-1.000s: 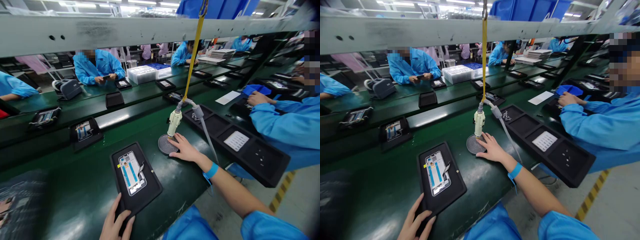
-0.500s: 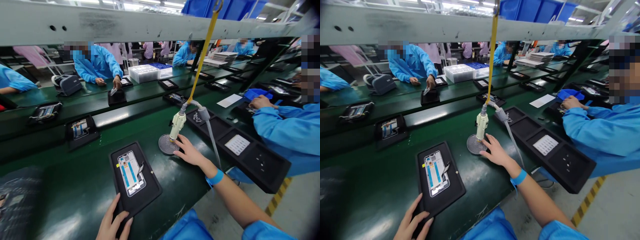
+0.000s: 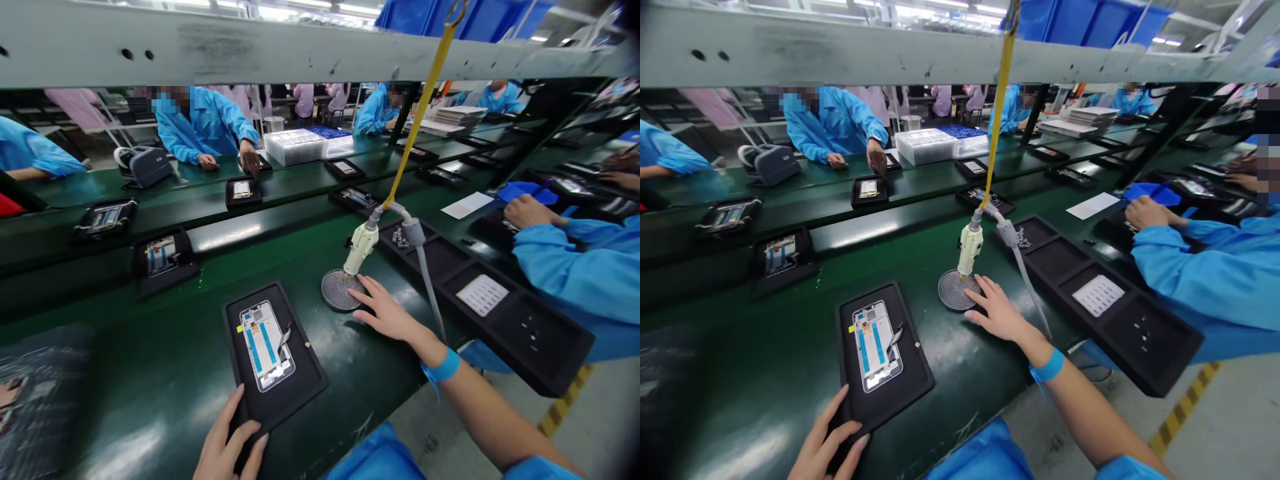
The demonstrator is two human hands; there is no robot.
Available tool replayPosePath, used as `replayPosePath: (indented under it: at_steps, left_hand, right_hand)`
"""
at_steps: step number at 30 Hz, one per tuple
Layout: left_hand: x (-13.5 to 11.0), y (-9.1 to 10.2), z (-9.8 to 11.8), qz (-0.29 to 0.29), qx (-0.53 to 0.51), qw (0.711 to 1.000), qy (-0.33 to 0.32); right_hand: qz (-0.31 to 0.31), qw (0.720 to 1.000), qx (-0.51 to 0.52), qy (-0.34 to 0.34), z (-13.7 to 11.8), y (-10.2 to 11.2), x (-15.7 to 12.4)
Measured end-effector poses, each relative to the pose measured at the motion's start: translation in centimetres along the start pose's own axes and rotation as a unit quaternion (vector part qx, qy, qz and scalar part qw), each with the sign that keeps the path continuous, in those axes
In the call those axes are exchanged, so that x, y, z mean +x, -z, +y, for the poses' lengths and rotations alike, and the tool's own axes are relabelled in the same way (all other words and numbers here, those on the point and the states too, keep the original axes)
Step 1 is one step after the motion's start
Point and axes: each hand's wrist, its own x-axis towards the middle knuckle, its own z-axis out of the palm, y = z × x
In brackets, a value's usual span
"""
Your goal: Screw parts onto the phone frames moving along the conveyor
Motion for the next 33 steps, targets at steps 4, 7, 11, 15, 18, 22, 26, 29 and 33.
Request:
replayPosePath:
  at_steps: [4,7,11,15,18,22,26,29,33]
  left_hand:
    - [0.0,0.1,-0.2,0.006,-0.009,1.000,-0.001]
    - [0.2,0.1,-0.2,0.002,-0.009,1.000,0.003]
    - [0.4,0.1,-0.2,0.003,0.000,1.000,-0.017]
    - [0.4,0.2,-0.1,0.008,0.008,1.000,-0.016]
    - [0.4,0.3,-0.2,0.005,0.007,1.000,-0.018]
    - [0.2,0.2,-0.3,0.001,0.000,1.000,-0.017]
    - [0.2,0.4,-0.1,-0.023,-0.001,1.000,0.013]
    - [0.3,0.6,0.1,-0.026,0.000,1.000,0.013]
    - [0.5,0.6,0.2,-0.015,0.005,1.000,-0.003]
  right_hand:
    - [0.015,1.000,-0.004,-0.010,0.1,0.1,1.1]
    - [0.035,0.999,0.014,0.002,0.2,0.1,1.2]
    - [0.008,1.000,0.000,-0.009,0.1,-0.2,1.2]
    - [0.014,0.999,-0.008,-0.033,-0.2,-0.1,2.2]
    - [0.042,0.999,0.018,-0.021,-0.1,0.0,2.1]
    - [0.046,0.999,0.011,-0.020,-0.1,-0.3,1.0]
    - [0.025,0.998,-0.038,-0.051,-0.8,-0.2,1.3]
    - [0.053,0.997,-0.044,-0.043,-1.5,0.0,1.2]
    - [0.057,0.994,-0.070,-0.056,-2.8,-0.2,0.4]
